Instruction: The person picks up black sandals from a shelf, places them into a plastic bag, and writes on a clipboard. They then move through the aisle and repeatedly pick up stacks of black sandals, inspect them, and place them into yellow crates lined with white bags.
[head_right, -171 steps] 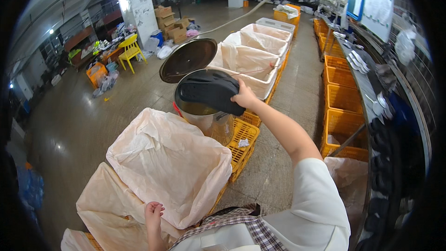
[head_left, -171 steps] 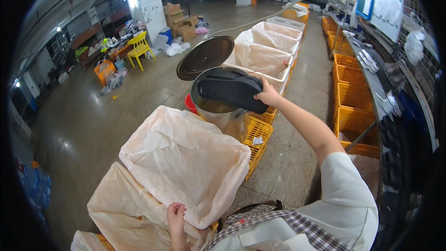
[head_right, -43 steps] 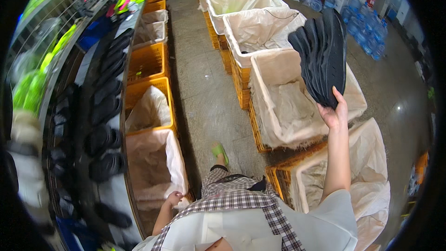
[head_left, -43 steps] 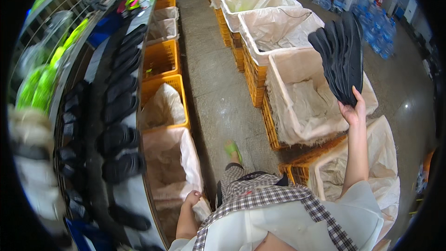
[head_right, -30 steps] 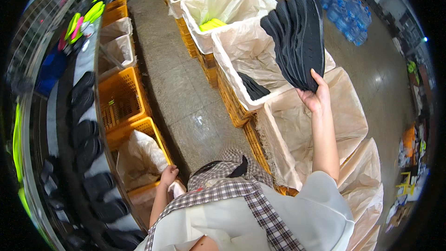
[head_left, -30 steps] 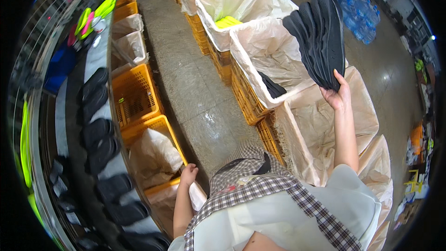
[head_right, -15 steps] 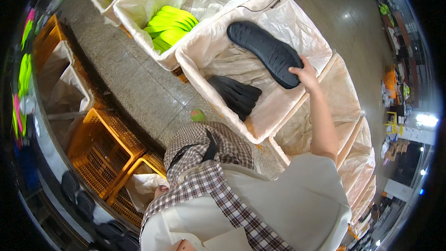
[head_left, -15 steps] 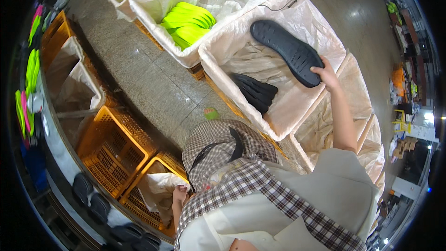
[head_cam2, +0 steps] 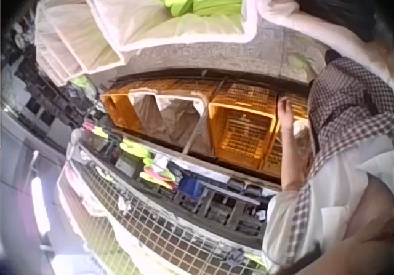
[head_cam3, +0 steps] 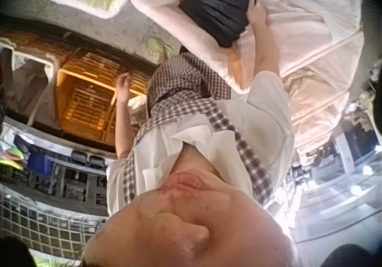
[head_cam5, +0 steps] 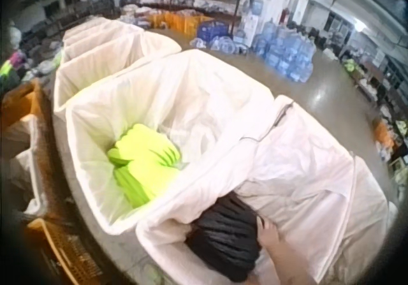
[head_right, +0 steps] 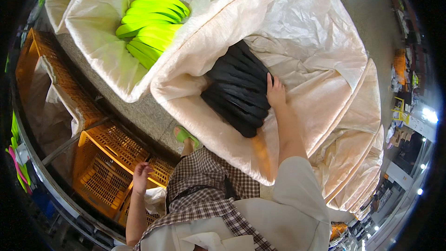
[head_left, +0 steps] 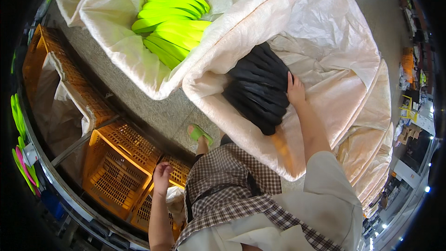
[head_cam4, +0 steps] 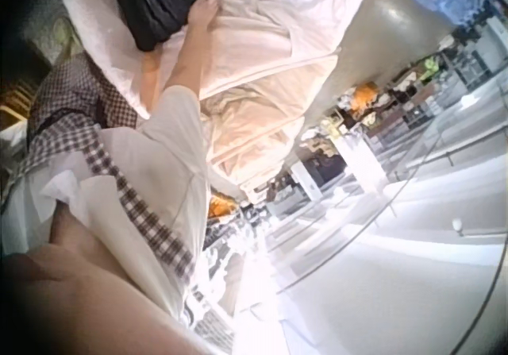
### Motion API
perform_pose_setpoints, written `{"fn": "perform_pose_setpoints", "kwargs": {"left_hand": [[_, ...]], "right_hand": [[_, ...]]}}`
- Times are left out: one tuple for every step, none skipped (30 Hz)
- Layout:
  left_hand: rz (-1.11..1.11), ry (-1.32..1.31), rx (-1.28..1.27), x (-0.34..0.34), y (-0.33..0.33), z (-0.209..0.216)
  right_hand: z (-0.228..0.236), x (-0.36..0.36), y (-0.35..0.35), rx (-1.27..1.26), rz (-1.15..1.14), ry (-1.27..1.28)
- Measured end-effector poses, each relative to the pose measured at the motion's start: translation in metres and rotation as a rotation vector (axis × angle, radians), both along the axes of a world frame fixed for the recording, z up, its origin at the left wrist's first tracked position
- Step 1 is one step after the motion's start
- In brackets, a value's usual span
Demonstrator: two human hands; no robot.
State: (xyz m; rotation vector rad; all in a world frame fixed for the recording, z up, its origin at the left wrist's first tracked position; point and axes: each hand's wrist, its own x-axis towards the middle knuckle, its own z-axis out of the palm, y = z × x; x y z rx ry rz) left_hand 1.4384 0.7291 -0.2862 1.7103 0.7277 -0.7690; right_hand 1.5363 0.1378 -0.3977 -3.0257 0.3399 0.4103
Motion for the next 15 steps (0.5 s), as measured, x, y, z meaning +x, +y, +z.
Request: {"fn": "perform_pose_setpoints", "kwargs": {"left_hand": [[-0.081, 0.061, -0.011, 0.002, -0.006, -0.005], [-0.110, 0.144, 0.014, -0.003, -0.013, -0.009], [-0.281, 0.180, 0.092, -0.008, -0.018, -0.012], [-0.460, 0.172, 0.124, -0.013, -0.021, -0.014], [-0.609, 0.243, 0.207, -0.020, -0.024, -0.014], [-0.684, 0.243, 0.184, -0.023, -0.024, -0.014], [-0.728, 0.257, 0.180, -0.035, -0.031, -0.017], [-0.654, 0.314, 0.141, -0.037, -0.028, -0.015], [-0.625, 0.303, 0.174, -0.043, -0.030, -0.016], [-0.602, 0.309, 0.176, -0.046, -0.028, -0.017], [-0.560, 0.290, 0.189, -0.050, -0.024, -0.016], [-0.488, 0.274, 0.164, -0.053, -0.023, -0.018], [-0.411, 0.279, 0.166, -0.054, -0.017, -0.017], [-0.419, 0.140, 0.164, -0.058, -0.013, -0.016], [-0.423, 0.107, 0.177, -0.058, -0.008, -0.013]], "right_hand": [[-0.008, -0.005, 0.001, -0.043, -0.058, 0.106], [-0.014, -0.009, -0.002, 0.005, -0.045, 0.132], [-0.018, -0.011, -0.004, 0.076, -0.016, 0.077], [-0.020, -0.013, -0.007, 0.166, -0.007, 0.080], [-0.023, -0.013, -0.010, 0.291, 0.006, 0.047], [-0.026, -0.010, -0.007, 0.264, -0.022, 0.091], [-0.030, -0.009, -0.009, 0.267, -0.022, 0.083], [-0.035, -0.004, -0.002, 0.286, -0.025, 0.022], [-0.044, 0.001, 0.006, 0.243, -0.111, 0.004], [-0.049, 0.004, 0.011, 0.186, -0.054, -0.058], [-0.055, 0.006, 0.017, 0.243, -0.208, -0.011], [-0.057, 0.006, 0.020, 0.190, -0.247, 0.039], [-0.059, 0.007, 0.024, 0.197, -0.238, 0.023], [-0.056, 0.005, 0.023, 0.234, -0.216, 0.053], [-0.051, 0.005, 0.023, 0.231, -0.144, 0.070]]}}
